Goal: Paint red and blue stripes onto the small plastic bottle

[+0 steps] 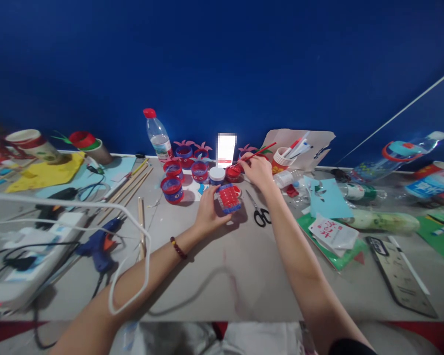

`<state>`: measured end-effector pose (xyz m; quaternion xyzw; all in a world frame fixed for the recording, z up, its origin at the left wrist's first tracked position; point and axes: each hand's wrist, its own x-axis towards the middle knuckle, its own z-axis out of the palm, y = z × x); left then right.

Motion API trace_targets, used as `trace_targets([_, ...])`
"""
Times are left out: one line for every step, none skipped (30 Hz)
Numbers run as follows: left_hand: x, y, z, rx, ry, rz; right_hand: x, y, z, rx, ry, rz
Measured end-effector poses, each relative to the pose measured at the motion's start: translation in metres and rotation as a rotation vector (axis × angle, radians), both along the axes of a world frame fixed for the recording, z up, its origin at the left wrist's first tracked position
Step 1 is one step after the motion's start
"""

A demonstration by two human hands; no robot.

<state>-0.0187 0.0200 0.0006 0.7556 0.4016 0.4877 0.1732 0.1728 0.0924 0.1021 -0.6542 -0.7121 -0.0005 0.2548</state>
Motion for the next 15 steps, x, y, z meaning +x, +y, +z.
trace_targets([-0.0001, -0.0001, 0.0005, -0.011, 0.002, -0.004, 0.0006, 0.0002, -0.0004, 0.0, -0.001, 0.001])
trace_targets([-0.0002, -0.0003, 0.001, -0.022, 0.003, -0.006, 0.0016, 0.0006, -0.0011, 0.003, -0.001, 0.001])
trace_targets([-0.0003, -0.0004, 0.0015, -0.032, 0.006, -0.007, 0.0026, 0.0013, -0.0021, 0.009, -0.001, 0.0])
trace_targets([-0.0002, -0.0006, 0.0019, -0.038, 0.009, -0.007, 0.0035, 0.002, -0.0031, 0.017, 0.001, -0.003])
trace_targets([-0.0001, -0.0007, 0.0024, -0.041, 0.012, -0.007, 0.0041, 0.0027, -0.0041, 0.023, 0.005, -0.006])
trace_targets([0.0, -0.0009, 0.0028, -0.041, 0.015, -0.009, 0.0044, 0.0033, -0.0048, 0.025, 0.01, -0.009])
trace_targets([0.0001, -0.001, 0.0031, -0.04, 0.018, -0.009, 0.0044, 0.0037, -0.0054, 0.024, 0.014, -0.01])
trace_targets([0.0002, -0.0012, 0.0035, -0.038, 0.02, -0.008, 0.0041, 0.0039, -0.0057, 0.02, 0.016, -0.009])
trace_targets([0.0003, -0.0013, 0.0037, -0.038, 0.023, -0.009, 0.0036, 0.004, -0.0058, 0.015, 0.016, -0.007])
trace_targets([0.0003, -0.0014, 0.004, -0.039, 0.022, -0.009, 0.003, 0.0039, -0.0057, 0.01, 0.014, -0.005])
trace_targets([0.0004, -0.0015, 0.0042, -0.04, 0.022, -0.01, 0.0023, 0.0037, -0.0055, 0.005, 0.012, -0.003])
trace_targets([0.0004, -0.0015, 0.0043, -0.041, 0.022, -0.012, 0.0017, 0.0035, -0.0053, 0.001, 0.012, 0.0])
trace_targets([0.0004, -0.0015, 0.0043, -0.043, 0.021, -0.013, 0.0012, 0.0032, -0.005, -0.002, 0.011, 0.004])
trace_targets([0.0004, -0.0014, 0.0042, -0.047, 0.021, -0.014, 0.0008, 0.003, -0.0046, -0.005, 0.011, 0.007])
trace_targets([0.0003, -0.0013, 0.0041, -0.053, 0.022, -0.015, 0.0005, 0.0027, -0.0042, -0.007, 0.008, 0.009])
